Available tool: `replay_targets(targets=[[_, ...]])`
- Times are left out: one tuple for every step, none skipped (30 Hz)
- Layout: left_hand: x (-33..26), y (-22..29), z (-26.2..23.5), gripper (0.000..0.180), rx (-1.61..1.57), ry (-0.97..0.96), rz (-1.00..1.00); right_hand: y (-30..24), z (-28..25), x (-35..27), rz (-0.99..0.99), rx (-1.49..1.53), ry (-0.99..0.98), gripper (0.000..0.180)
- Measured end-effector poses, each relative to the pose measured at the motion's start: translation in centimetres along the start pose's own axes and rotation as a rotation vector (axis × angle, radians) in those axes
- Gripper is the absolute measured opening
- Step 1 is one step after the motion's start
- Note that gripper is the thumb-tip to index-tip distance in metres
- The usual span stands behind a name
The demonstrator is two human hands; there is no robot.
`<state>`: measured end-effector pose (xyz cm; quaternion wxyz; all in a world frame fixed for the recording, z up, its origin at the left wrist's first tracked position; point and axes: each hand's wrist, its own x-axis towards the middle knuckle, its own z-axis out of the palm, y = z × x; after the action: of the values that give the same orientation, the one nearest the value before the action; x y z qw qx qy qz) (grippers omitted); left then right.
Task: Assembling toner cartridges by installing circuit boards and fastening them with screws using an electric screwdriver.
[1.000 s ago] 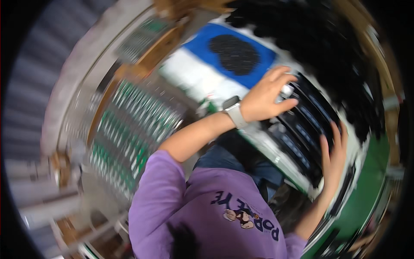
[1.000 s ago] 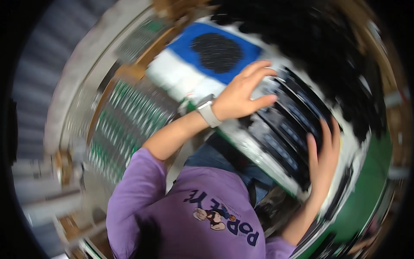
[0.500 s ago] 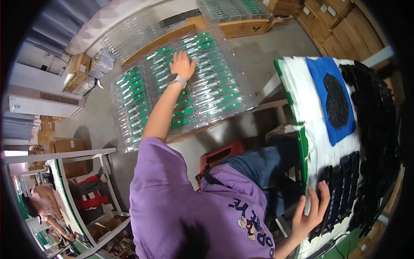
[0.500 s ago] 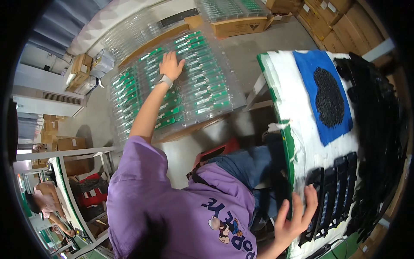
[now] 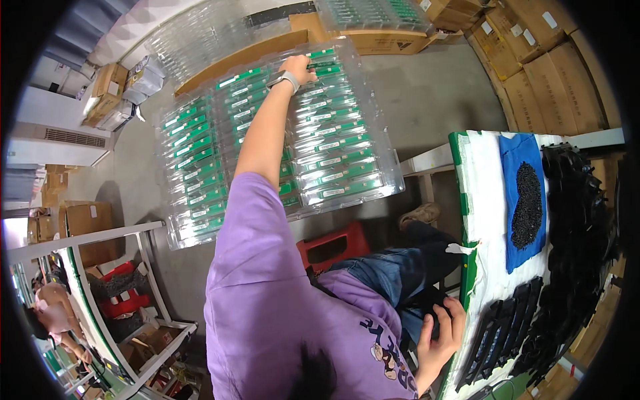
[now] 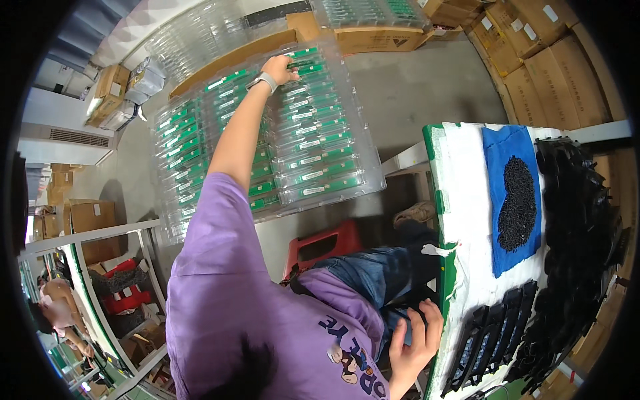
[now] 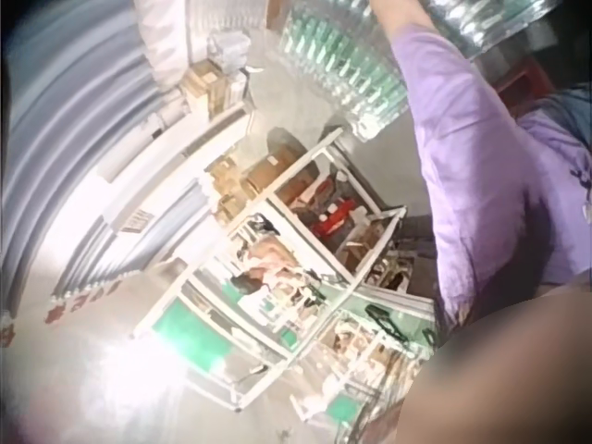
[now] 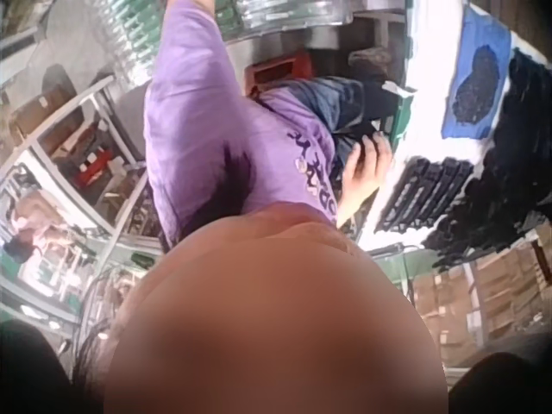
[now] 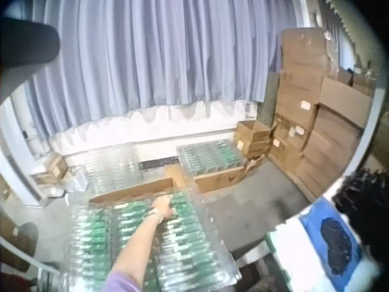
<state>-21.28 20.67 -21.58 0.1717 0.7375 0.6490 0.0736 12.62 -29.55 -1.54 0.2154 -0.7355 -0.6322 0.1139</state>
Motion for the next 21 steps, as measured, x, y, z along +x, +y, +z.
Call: replay_targets(targets=[[-0.1, -0.1, 0.3, 0.043, 0.001, -0.005, 0.0, -0.1, 0.1, 0.3, -0.003, 0.004, -0.022, 0.016], [-0.3, -0.1, 0.7, 0.039, 0.055, 0.101, 0.065, -0.3, 0.1, 0.5, 0.008, 0.004, -0.038, 0.017], [-0.5, 0.0, 1.1, 0.036, 0.109, 0.209, 0.132, -0.3, 0.1, 0.7, 0.012, 0.004, -0.038, 0.017], [-0.6, -0.1, 1.6, 0.036, 0.112, 0.207, 0.134, -0.3, 0.1, 0.9, 0.006, 0.012, -0.04, 0.016], [-0.7, -0.2, 2.2, 0.036, 0.146, 0.3, 0.135, -0.2, 0.1, 1.0, 0.0, 0.02, -0.041, 0.016], [-0.8, -0.2, 2.6, 0.037, 0.179, 0.393, 0.136, -0.2, 0.1, 1.1, 0.004, 0.022, -0.038, 0.016], [-1.1, 0.4, 2.3, 0.037, 0.179, 0.389, 0.141, -0.2, 0.1, 1.2, 0.003, 0.024, -0.036, 0.015], [-1.6, 1.4, 1.4, 0.037, 0.249, 0.328, 0.131, -0.2, 0.1, 1.2, 0.002, 0.023, -0.031, 0.015], [-1.8, 2.4, 0.7, 0.038, 0.317, 0.267, 0.122, -0.1, 0.1, 1.1, 0.01, 0.019, -0.028, 0.015], [-1.7, 2.8, 0.2, 0.038, 0.317, 0.266, 0.126, -0.1, 0.1, 1.1, 0.001, 0.027, -0.028, 0.015], [-1.6, 3.1, 0.0, 0.035, 0.349, 0.366, 0.19, 0.0, 0.2, 1.0, -0.006, 0.033, -0.029, 0.015], [-1.4, 3.5, 0.0, 0.033, 0.378, 0.464, 0.255, 0.0, 0.3, 1.1, 0.001, 0.03, -0.029, 0.015], [-1.1, 3.1, 0.0, 0.033, 0.378, 0.452, 0.254, -0.1, 0.5, 1.3, -0.006, 0.031, -0.032, 0.015], [-0.4, 2.4, -0.1, 0.033, 0.431, 0.424, 0.194, -0.2, 0.6, 1.3, -0.011, 0.035, -0.037, 0.015], [0.5, 1.4, -0.1, 0.033, 0.484, 0.393, 0.135, -0.3, 0.7, 1.4, -0.001, 0.038, -0.051, 0.015], [1.5, 0.4, 0.5, 0.034, 0.415, 0.413, 0.139, -0.4, 0.6, 1.5, -0.001, 0.025, -0.036, 0.015], [2.4, -0.5, 0.8, 0.036, 0.349, 0.435, 0.142, -0.5, 0.8, 1.6, -0.003, 0.015, -0.018, 0.015], [3.0, -1.4, 1.1, 0.039, 0.335, 0.401, 0.152, -0.2, 0.9, 1.4, -0.001, 0.02, -0.011, 0.015], [3.4, -0.9, 1.4, 0.037, 0.391, 0.399, 0.174, -0.1, 1.0, 1.4, 0.014, 0.008, 0.0, 0.015], [3.4, -0.7, 1.5, 0.039, 0.488, 0.479, 0.258, -0.1, 1.2, 1.4, 0.028, 0.011, 0.002, 0.015], [3.5, -0.8, 2.0, 0.042, 0.584, 0.56, 0.344, 0.0, 1.3, 1.5, 0.041, 0.017, 0.003, 0.015]])
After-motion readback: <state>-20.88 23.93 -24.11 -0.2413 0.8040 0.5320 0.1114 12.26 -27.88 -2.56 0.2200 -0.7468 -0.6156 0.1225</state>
